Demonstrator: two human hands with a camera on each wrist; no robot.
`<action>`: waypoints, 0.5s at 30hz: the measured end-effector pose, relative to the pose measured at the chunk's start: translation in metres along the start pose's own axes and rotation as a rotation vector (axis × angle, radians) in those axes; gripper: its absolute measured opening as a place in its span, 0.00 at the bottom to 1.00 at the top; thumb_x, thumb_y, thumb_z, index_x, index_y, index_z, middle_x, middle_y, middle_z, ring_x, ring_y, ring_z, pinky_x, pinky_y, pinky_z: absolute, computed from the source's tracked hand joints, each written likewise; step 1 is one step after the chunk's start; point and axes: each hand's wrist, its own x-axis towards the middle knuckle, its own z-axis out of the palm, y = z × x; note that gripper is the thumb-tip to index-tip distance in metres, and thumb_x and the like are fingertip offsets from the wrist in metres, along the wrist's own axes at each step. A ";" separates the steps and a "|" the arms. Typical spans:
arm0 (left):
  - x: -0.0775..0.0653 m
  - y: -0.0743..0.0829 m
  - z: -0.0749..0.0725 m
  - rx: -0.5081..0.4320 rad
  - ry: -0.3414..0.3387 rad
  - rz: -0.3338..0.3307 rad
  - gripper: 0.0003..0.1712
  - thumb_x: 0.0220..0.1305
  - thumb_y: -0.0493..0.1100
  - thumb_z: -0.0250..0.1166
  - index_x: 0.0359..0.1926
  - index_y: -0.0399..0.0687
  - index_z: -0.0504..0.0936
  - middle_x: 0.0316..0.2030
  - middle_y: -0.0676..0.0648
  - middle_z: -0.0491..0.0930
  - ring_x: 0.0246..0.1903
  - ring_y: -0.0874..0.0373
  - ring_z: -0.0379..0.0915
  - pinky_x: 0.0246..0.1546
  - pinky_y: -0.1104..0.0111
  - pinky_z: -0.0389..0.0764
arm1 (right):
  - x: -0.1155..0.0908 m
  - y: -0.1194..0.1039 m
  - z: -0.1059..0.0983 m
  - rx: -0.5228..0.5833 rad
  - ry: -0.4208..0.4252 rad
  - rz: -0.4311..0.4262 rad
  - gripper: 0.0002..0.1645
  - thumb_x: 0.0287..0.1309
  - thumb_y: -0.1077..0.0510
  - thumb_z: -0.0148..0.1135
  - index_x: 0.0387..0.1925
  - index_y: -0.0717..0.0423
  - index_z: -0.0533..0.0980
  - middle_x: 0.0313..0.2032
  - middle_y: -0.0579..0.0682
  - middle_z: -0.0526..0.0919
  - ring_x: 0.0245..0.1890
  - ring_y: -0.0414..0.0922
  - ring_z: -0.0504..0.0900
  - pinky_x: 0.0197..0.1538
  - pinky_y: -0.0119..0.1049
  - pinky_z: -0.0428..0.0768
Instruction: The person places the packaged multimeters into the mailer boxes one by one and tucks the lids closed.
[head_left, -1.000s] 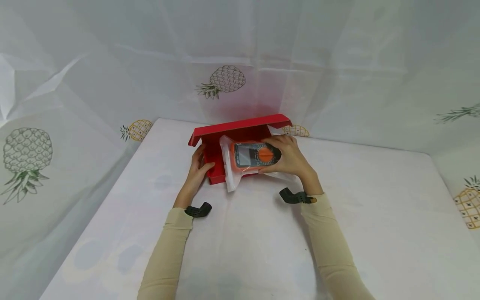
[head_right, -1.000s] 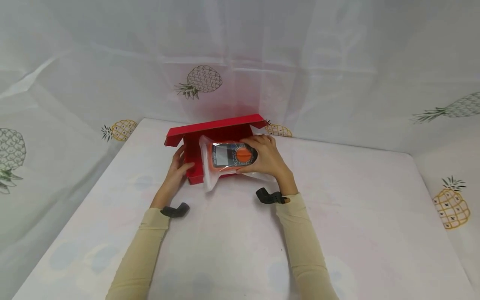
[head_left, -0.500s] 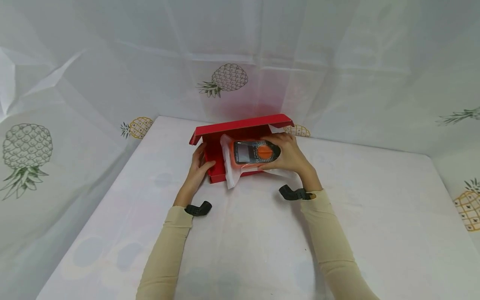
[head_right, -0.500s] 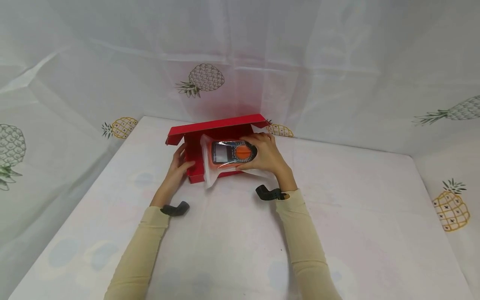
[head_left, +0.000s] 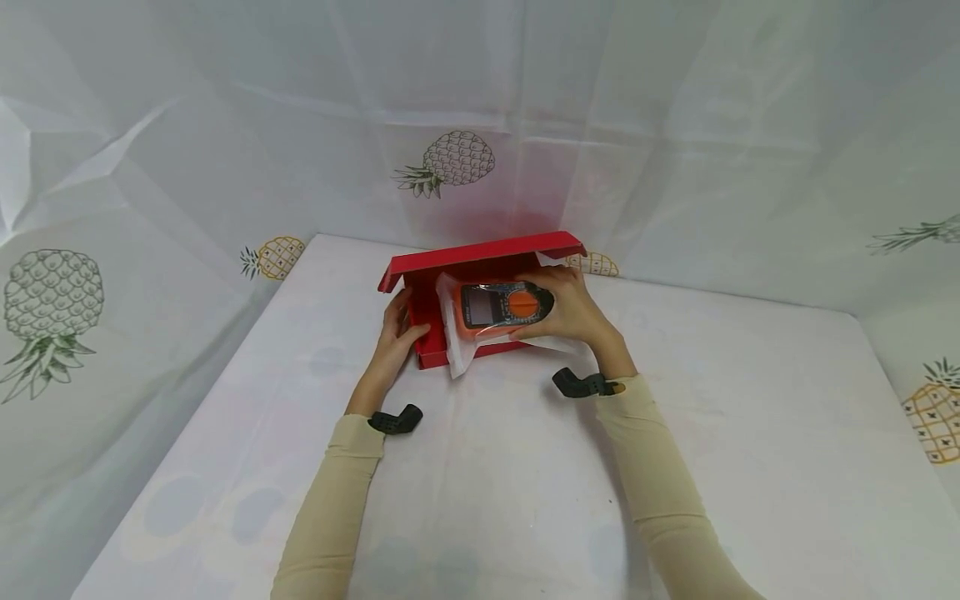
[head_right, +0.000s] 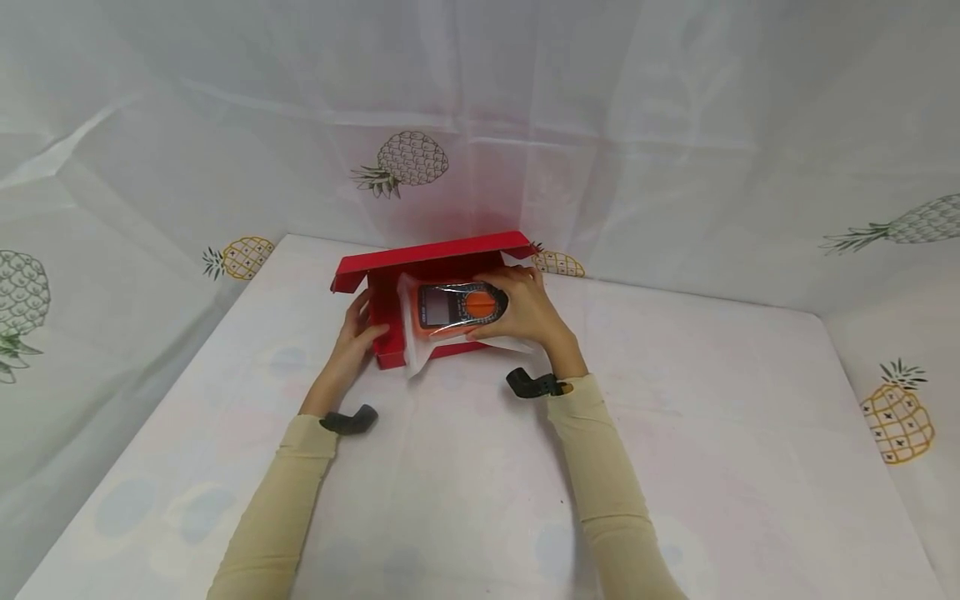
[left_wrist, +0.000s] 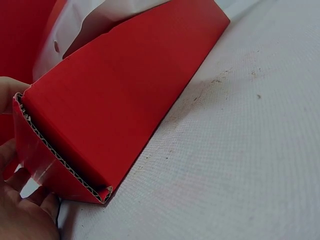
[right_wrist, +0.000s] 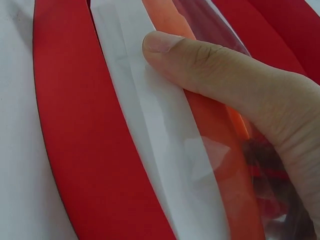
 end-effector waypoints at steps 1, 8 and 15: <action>-0.001 0.002 0.000 -0.009 -0.003 -0.003 0.43 0.67 0.35 0.55 0.77 0.51 0.44 0.76 0.49 0.42 0.75 0.55 0.35 0.74 0.62 0.45 | 0.001 0.000 0.000 0.002 -0.006 0.007 0.52 0.22 0.43 0.86 0.56 0.55 0.79 0.53 0.53 0.83 0.56 0.53 0.74 0.65 0.61 0.56; -0.012 0.027 0.003 -0.009 -0.025 -0.002 0.42 0.67 0.32 0.54 0.76 0.41 0.42 0.76 0.42 0.40 0.76 0.49 0.34 0.74 0.58 0.45 | 0.009 -0.001 0.005 0.035 -0.038 0.031 0.51 0.25 0.43 0.86 0.57 0.55 0.78 0.54 0.52 0.82 0.57 0.52 0.73 0.67 0.61 0.55; -0.012 0.025 0.005 -0.036 -0.026 0.025 0.42 0.67 0.31 0.54 0.76 0.39 0.43 0.76 0.41 0.40 0.75 0.48 0.35 0.75 0.58 0.44 | 0.013 0.002 0.009 0.037 -0.035 -0.017 0.51 0.24 0.42 0.86 0.56 0.55 0.79 0.52 0.51 0.83 0.54 0.48 0.78 0.65 0.60 0.61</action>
